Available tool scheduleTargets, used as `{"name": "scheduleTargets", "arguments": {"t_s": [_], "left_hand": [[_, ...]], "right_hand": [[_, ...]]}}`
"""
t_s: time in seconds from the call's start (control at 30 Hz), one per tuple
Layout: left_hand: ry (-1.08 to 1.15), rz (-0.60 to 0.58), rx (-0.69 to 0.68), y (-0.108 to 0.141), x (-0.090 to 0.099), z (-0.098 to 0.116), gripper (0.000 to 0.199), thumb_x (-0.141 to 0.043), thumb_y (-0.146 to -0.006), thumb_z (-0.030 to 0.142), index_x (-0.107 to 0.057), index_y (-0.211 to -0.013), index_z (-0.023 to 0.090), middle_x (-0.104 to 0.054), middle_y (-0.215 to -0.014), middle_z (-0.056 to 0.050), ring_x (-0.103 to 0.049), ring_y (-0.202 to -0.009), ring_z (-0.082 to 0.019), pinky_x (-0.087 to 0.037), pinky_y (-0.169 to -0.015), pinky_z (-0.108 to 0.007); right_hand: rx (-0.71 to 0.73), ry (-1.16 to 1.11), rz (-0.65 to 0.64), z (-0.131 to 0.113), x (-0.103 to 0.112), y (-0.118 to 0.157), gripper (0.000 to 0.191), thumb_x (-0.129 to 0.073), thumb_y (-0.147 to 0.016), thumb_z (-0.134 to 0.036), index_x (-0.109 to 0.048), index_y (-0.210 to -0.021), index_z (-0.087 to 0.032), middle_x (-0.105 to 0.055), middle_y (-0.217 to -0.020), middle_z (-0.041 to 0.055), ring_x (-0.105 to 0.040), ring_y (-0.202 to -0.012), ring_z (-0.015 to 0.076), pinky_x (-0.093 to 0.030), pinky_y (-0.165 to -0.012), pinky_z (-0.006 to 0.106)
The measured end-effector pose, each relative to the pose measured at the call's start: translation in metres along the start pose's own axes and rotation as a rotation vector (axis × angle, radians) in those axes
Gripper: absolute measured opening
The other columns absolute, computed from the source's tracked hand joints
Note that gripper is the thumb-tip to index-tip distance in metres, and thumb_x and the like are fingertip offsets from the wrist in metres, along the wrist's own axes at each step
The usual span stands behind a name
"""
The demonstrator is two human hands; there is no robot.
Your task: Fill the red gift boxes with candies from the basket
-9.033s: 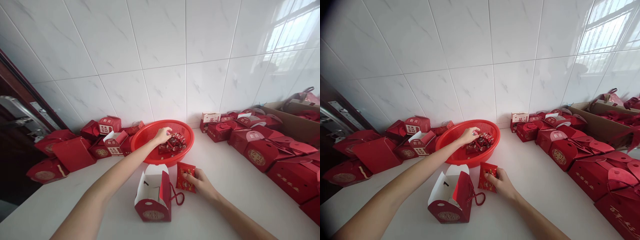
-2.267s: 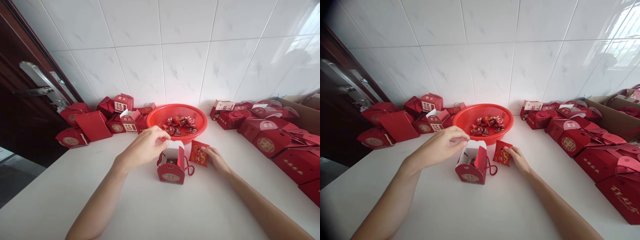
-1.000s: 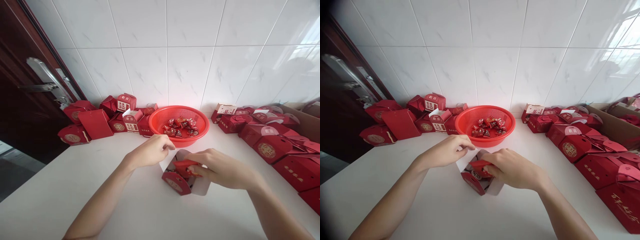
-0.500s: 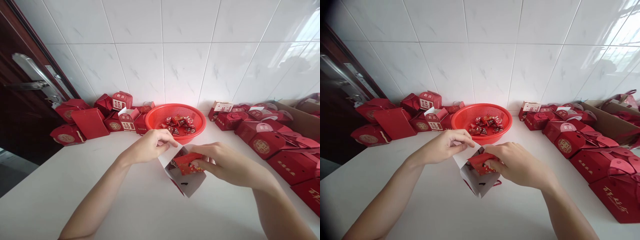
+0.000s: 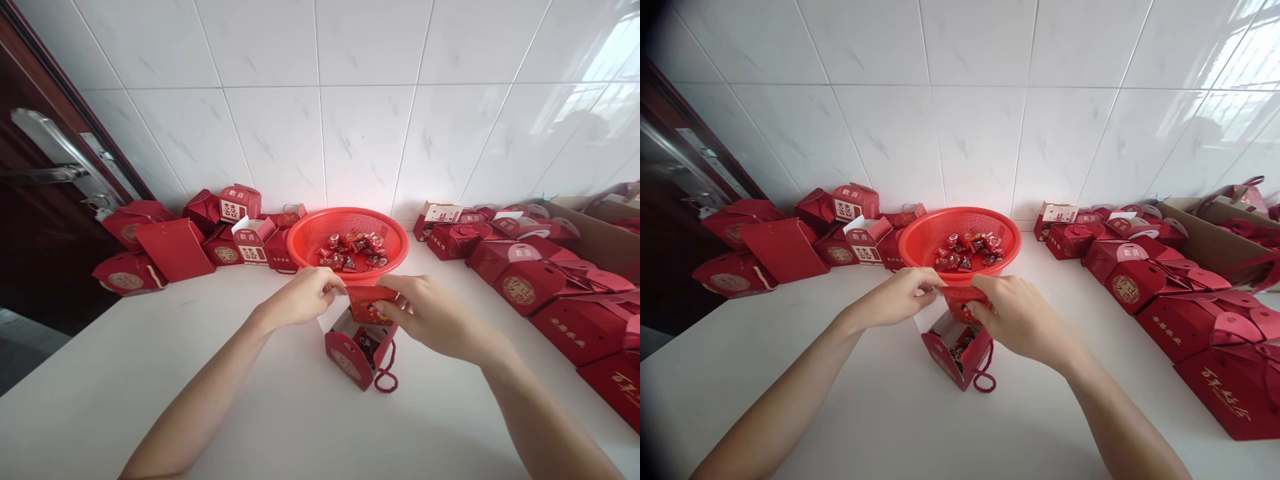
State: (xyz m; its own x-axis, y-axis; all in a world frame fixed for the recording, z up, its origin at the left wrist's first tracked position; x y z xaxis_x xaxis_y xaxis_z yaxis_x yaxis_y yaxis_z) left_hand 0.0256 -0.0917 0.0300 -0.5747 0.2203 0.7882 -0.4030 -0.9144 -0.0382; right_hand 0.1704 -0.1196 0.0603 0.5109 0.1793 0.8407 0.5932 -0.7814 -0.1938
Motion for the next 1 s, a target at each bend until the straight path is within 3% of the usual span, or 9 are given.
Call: {"name": "scheduleTargets", "arguments": {"t_s": [0.4,0.63,0.8,1.0], "left_hand": [[-0.011,0.003,0.084,0.000,0.001,-0.008,0.035,-0.053,-0.081,0.013,-0.078,-0.104,0.022,-0.078,-0.111,-0.005,-0.071,-0.103,-0.024,-0.055,-0.088,-0.031],[-0.033,-0.006,0.096,0.000,-0.001,-0.010,0.037,-0.053,-0.081,0.013,-0.077,-0.108,0.021,-0.076,-0.114,-0.003,-0.070,-0.105,-0.023,-0.055,-0.088,-0.029],[-0.043,-0.004,0.086,-0.001,-0.001,-0.010,0.038,-0.052,-0.081,0.012,-0.077,-0.109,0.022,-0.077,-0.112,-0.003,-0.070,-0.102,-0.022,-0.054,-0.086,-0.030],[-0.045,-0.005,0.106,0.000,-0.002,-0.012,0.040,-0.053,-0.081,0.013,-0.077,-0.111,0.022,-0.076,-0.115,-0.003,-0.069,-0.103,-0.023,-0.054,-0.088,-0.031]], "right_hand": [[-0.101,0.118,-0.166,0.009,-0.038,-0.007,0.019,-0.051,-0.082,-0.006,-0.060,-0.089,-0.021,-0.058,-0.065,-0.0024,-0.044,-0.054,0.0124,-0.023,-0.056,0.027],[-0.086,0.042,-0.232,0.007,-0.045,-0.006,0.010,-0.050,-0.090,-0.017,-0.058,-0.093,-0.021,-0.062,-0.079,0.0007,-0.052,-0.065,0.0151,-0.027,-0.056,0.028],[-0.052,0.044,-0.231,0.007,-0.039,-0.006,0.018,-0.044,-0.089,-0.012,-0.051,-0.076,-0.022,-0.049,-0.060,-0.0047,-0.037,-0.053,0.0119,-0.025,-0.055,0.029],[0.081,0.123,-0.395,-0.005,-0.052,-0.001,0.034,-0.038,-0.101,-0.024,-0.050,-0.070,-0.020,-0.052,-0.065,-0.0005,-0.045,-0.061,0.0142,-0.026,-0.057,0.031]]}}
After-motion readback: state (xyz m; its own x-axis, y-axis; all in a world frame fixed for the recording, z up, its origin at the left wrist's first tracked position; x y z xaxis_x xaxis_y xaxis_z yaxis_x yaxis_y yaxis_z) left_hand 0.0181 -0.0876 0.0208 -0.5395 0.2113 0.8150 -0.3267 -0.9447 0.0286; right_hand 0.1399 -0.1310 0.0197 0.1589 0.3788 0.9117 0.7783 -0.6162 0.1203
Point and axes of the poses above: each hand's wrist, its own y-axis away from the middle knuckle, its own x-axis out of the back of the hand, z = x × y, the point moved 9 cm from there along -y, towards the middle knuckle
